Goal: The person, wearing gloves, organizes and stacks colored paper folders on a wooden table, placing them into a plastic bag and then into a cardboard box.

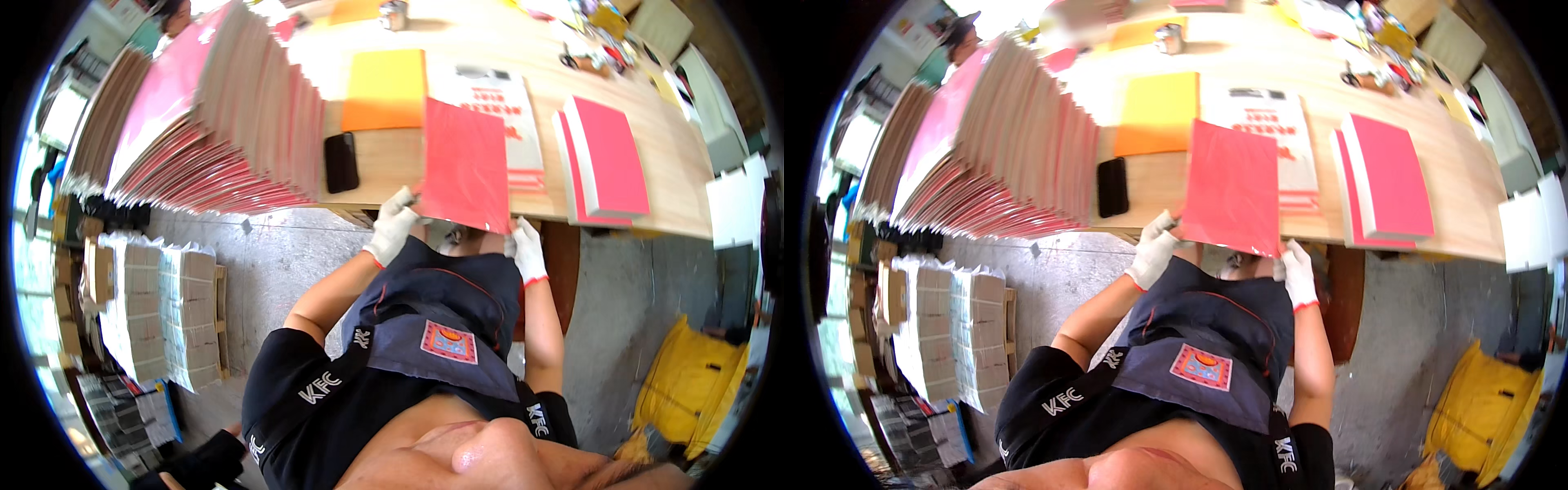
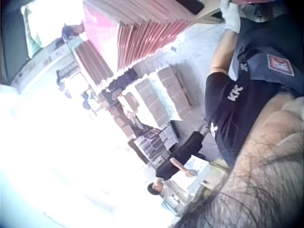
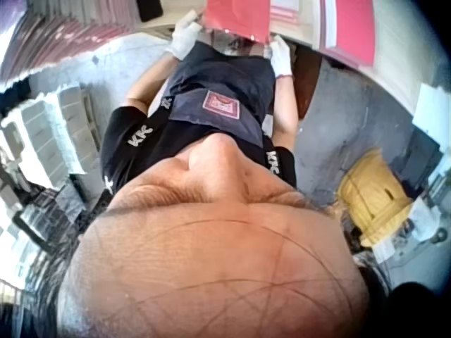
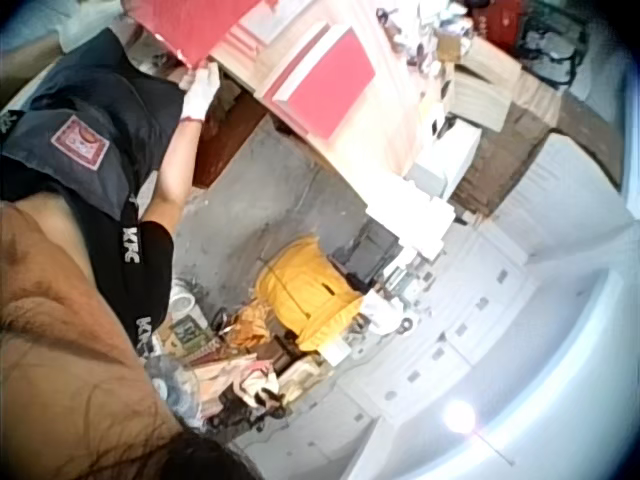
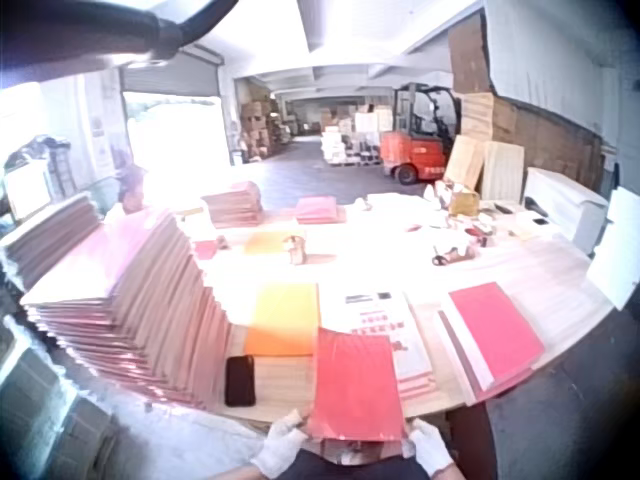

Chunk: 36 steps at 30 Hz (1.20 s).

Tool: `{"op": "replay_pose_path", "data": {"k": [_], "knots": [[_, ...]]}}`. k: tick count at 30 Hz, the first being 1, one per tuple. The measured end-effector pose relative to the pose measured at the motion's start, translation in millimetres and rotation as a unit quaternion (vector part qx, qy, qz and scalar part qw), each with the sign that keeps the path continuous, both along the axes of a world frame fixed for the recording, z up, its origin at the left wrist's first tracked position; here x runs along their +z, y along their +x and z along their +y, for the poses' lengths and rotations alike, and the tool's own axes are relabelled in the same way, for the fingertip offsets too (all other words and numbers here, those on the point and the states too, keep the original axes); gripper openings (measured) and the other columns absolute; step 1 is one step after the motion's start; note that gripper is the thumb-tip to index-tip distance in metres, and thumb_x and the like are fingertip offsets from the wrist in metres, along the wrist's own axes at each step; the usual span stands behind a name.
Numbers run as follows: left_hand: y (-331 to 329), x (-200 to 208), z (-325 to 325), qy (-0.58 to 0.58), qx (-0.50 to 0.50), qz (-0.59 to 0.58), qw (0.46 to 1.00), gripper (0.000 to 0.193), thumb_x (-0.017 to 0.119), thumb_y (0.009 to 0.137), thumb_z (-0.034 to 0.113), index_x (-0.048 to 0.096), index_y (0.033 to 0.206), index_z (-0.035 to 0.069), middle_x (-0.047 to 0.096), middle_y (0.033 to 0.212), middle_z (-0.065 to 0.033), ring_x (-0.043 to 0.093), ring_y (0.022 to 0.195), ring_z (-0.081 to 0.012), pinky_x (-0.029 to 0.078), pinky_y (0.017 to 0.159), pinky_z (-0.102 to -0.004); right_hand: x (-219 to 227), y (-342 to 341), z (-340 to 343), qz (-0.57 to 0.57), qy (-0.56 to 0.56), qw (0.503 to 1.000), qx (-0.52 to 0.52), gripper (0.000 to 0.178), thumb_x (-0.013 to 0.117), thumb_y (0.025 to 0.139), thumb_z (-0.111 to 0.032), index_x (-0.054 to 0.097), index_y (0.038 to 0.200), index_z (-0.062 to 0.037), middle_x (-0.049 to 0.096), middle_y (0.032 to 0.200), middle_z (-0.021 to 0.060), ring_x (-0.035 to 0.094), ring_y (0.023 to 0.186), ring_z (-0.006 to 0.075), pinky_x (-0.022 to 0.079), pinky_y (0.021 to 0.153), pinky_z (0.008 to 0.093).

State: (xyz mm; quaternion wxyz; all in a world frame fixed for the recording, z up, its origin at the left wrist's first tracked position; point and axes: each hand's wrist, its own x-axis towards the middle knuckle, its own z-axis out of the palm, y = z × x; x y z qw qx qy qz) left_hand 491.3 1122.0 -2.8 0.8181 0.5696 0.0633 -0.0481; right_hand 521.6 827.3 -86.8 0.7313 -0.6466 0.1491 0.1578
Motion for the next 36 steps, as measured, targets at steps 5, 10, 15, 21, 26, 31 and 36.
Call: {"op": "replay_pose_path", "data": {"k": [5,10,15,21,26,31,36], "knots": [[-33,119,37,0.339,-0.025,-0.156,0.927,0.037,0.066,0.084,0.012,0.058,0.118,0.000,0.054,0.086,-0.0053,0.053,0.079,-0.0133,0.045,0.072,-0.0264,58,4,34,-0.034,0.174,0.979,0.102,0.013,0.060,0.092,-0.021,0.057,0.093,-0.0086,0.053,0.065,-0.0015,0.049,0.049,0.0073,0.039,0.042,0.0219],[-100,226,105,0.523,0.119,-0.366,0.760,0.041,0.071,0.076,0.012,0.061,0.114,0.002,0.059,0.090,-0.0105,0.059,0.076,-0.0209,0.048,0.070,-0.0304,188,11,121,-0.143,0.228,0.939,0.215,0.016,0.060,0.092,-0.019,0.058,0.104,-0.0072,0.056,0.067,0.0002,0.050,0.050,0.0087,0.041,0.046,0.0223],[-109,293,205,0.405,0.390,-0.352,0.748,0.039,0.047,0.094,0.021,0.059,0.118,-0.006,0.062,0.090,-0.0074,0.058,0.084,-0.0102,0.046,0.076,-0.0273,321,52,247,-0.242,0.284,0.858,0.354,0.020,0.058,0.092,-0.023,0.058,0.100,-0.0038,0.059,0.072,0.0038,0.054,0.057,0.0110,0.043,0.048,0.0248],[-122,303,336,0.655,0.386,-0.167,0.628,0.047,0.046,0.094,0.031,0.055,0.125,-0.002,0.063,0.113,-0.0121,0.058,0.102,-0.0173,0.042,0.092,-0.0286,363,59,345,-0.282,0.106,0.832,0.466,0.025,0.051,0.093,-0.028,0.059,0.094,-0.0039,0.059,0.066,0.0058,0.052,0.046,0.0121,0.040,0.038,0.0269],[-103,252,303,0.622,0.484,-0.263,0.557,0.053,0.045,0.096,0.037,0.042,0.138,0.004,0.043,0.141,-0.0169,0.041,0.130,-0.0268,0.035,0.106,-0.0388,340,84,327,-0.229,0.109,0.816,0.520,0.030,0.048,0.094,-0.031,0.060,0.099,-0.0038,0.062,0.071,0.0062,0.055,0.052,0.0117,0.042,0.041,0.0244],[-88,141,178,0.300,0.380,-0.494,0.723,0.046,0.039,0.099,0.033,0.037,0.139,0.011,0.046,0.136,-0.0128,0.041,0.128,-0.0270,0.032,0.107,-0.0471,272,152,245,-0.207,0.113,0.869,0.435,0.046,0.050,0.093,-0.043,0.057,0.111,-0.0010,0.064,0.076,0.0063,0.058,0.055,0.0127,0.047,0.050,0.0251],[17,10,63,-0.306,0.116,0.036,0.944,0.050,0.043,0.097,0.033,0.032,0.139,0.007,0.046,0.133,-0.0143,0.048,0.119,-0.0293,0.038,0.102,-0.0444,160,196,210,-0.202,-0.145,0.923,0.295,0.034,0.045,0.088,-0.020,0.057,0.115,-0.0036,0.065,0.095,0.0117,0.064,0.075,0.0204,0.052,0.066,0.0328]]}}
